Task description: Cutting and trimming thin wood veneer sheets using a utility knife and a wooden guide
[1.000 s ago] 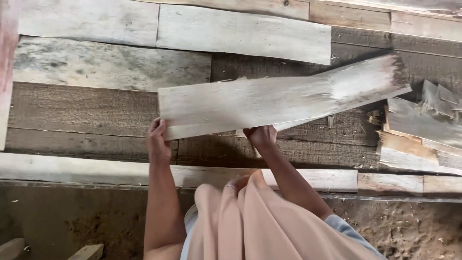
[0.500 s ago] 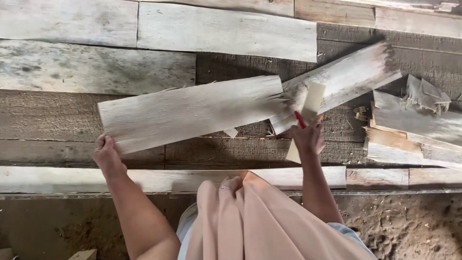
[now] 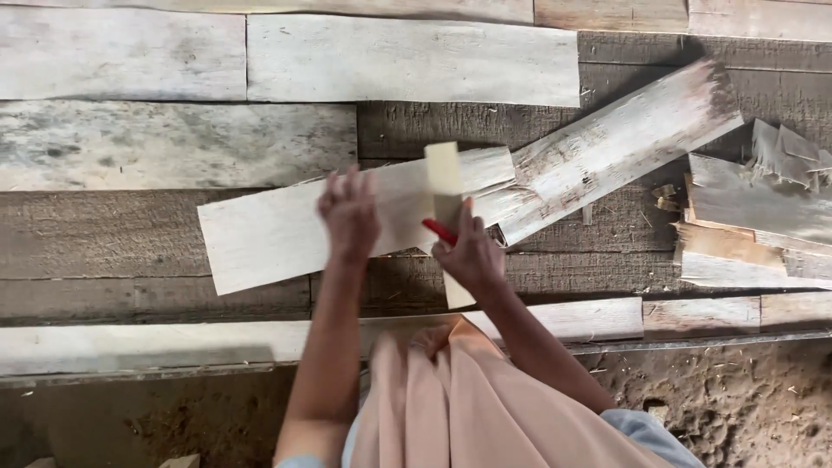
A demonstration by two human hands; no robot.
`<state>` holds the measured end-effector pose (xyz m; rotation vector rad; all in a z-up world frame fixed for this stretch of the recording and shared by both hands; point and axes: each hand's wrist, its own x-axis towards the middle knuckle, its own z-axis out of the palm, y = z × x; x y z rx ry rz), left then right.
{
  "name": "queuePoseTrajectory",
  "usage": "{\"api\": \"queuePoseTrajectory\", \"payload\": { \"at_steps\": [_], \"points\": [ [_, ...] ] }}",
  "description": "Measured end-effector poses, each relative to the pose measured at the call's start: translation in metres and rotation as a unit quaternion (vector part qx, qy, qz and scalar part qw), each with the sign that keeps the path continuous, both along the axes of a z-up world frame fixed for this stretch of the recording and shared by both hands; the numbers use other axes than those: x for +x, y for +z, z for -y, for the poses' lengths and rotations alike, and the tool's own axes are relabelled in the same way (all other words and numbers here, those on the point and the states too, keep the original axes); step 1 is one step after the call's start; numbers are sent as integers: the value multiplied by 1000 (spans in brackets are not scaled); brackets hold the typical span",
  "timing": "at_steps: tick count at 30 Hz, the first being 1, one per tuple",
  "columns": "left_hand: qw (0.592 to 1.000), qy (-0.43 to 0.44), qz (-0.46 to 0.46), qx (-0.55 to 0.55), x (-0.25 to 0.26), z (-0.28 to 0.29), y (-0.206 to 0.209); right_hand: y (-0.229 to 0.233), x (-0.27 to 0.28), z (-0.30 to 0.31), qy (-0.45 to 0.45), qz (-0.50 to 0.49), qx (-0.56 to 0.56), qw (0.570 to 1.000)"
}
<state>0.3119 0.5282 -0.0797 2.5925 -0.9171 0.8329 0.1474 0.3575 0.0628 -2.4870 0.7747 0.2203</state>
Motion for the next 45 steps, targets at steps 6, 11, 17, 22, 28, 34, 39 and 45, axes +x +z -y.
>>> {"api": "queuePoseTrajectory", "payload": {
  "at_steps": [6, 11, 17, 22, 28, 34, 39, 45],
  "points": [
    [959, -70, -268, -53, 4, 48, 10, -8, -5, -16, -3, -104, 12, 994],
    [943, -75, -323, -26, 5, 47, 9, -1, -9, -27, -8, -88, 44, 995],
    [955, -71, -286, -40, -10, 30, -5, -4, 0, -37, 47, -138, 24, 989],
    [946, -63, -317, -24, -36, 24, 40, 6, 2, -44, 59, -147, 26, 987],
    [927, -111, -346, -95, -69, 20, 25, 10, 8, -36, 35, -161, 17, 986],
    [882, -171, -416, -138, -63, 7, -2, 0, -4, -24, 22, -165, 42, 985],
    [886, -115, -443, 78, -70, 12, 42, 5, -20, -26, 43, -214, 46, 975],
    [853, -96, -490, 155, -72, 21, 54, -30, -36, -5, 38, -165, 82, 982]
  ]
}}
